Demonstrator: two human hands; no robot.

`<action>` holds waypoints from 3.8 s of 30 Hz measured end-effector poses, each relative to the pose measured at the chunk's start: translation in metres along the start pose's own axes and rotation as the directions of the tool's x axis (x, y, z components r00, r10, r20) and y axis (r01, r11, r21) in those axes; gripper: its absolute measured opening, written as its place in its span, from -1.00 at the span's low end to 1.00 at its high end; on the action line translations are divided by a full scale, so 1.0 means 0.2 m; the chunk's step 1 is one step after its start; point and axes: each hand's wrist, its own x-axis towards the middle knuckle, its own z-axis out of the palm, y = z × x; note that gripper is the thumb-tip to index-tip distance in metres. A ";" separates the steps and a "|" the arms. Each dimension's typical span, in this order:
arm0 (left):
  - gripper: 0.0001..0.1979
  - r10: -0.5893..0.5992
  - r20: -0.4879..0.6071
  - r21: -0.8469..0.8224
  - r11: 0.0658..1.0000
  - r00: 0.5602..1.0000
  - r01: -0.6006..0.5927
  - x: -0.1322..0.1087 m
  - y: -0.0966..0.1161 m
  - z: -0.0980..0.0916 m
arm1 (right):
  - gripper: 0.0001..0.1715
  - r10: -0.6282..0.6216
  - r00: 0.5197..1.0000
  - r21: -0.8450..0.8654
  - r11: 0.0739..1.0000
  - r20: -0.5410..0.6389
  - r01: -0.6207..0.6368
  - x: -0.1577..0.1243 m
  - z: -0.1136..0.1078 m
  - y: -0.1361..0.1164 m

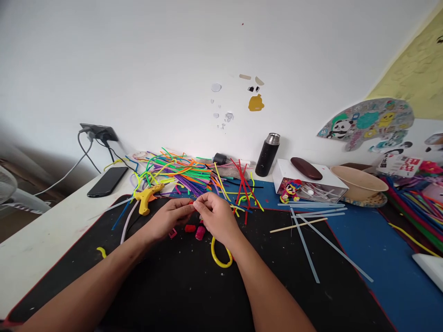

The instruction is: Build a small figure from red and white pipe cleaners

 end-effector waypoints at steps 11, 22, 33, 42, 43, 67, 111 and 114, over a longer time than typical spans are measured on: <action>-0.48 0.074 -0.026 0.005 0.997 0.997 -0.074 0.00 0.00 0.02 | -0.60 0.017 0.998 0.208 0.978 0.062 -0.029 -0.01 -0.01 -0.02; -0.47 0.145 -0.076 0.205 0.970 0.986 -0.127 -0.01 -0.02 0.03 | -0.57 0.056 0.998 0.256 0.965 0.029 -0.061 -0.01 0.00 -0.02; -0.55 0.245 -0.141 0.227 0.951 0.959 -0.210 -0.03 0.00 0.04 | -0.57 0.061 0.998 0.241 0.968 0.025 -0.065 -0.01 0.00 -0.04; -0.49 0.131 -0.015 -0.025 0.991 0.991 -0.132 -0.04 0.01 0.04 | -0.60 -0.002 1.000 0.138 0.990 -0.001 0.002 0.00 0.00 -0.02; -0.49 0.135 -0.023 -0.011 0.991 0.991 -0.135 -0.04 0.01 0.04 | -0.61 -0.009 1.000 0.126 0.992 -0.015 0.011 0.00 0.00 -0.02; -0.62 0.230 -0.156 0.259 0.948 0.961 -0.185 -0.02 -0.01 0.02 | -0.75 -0.122 0.982 -0.216 0.972 -0.147 0.089 -0.01 0.01 0.04; -0.56 0.219 -0.183 -0.264 0.928 0.958 -0.262 0.00 0.00 0.02 | -0.56 -0.006 0.995 0.115 0.993 -0.100 0.018 0.00 0.03 0.04; -0.54 0.184 -0.162 -0.290 0.930 0.969 -0.225 0.00 0.00 0.02 | -0.56 0.000 0.994 0.116 0.993 -0.112 0.013 0.00 0.03 0.03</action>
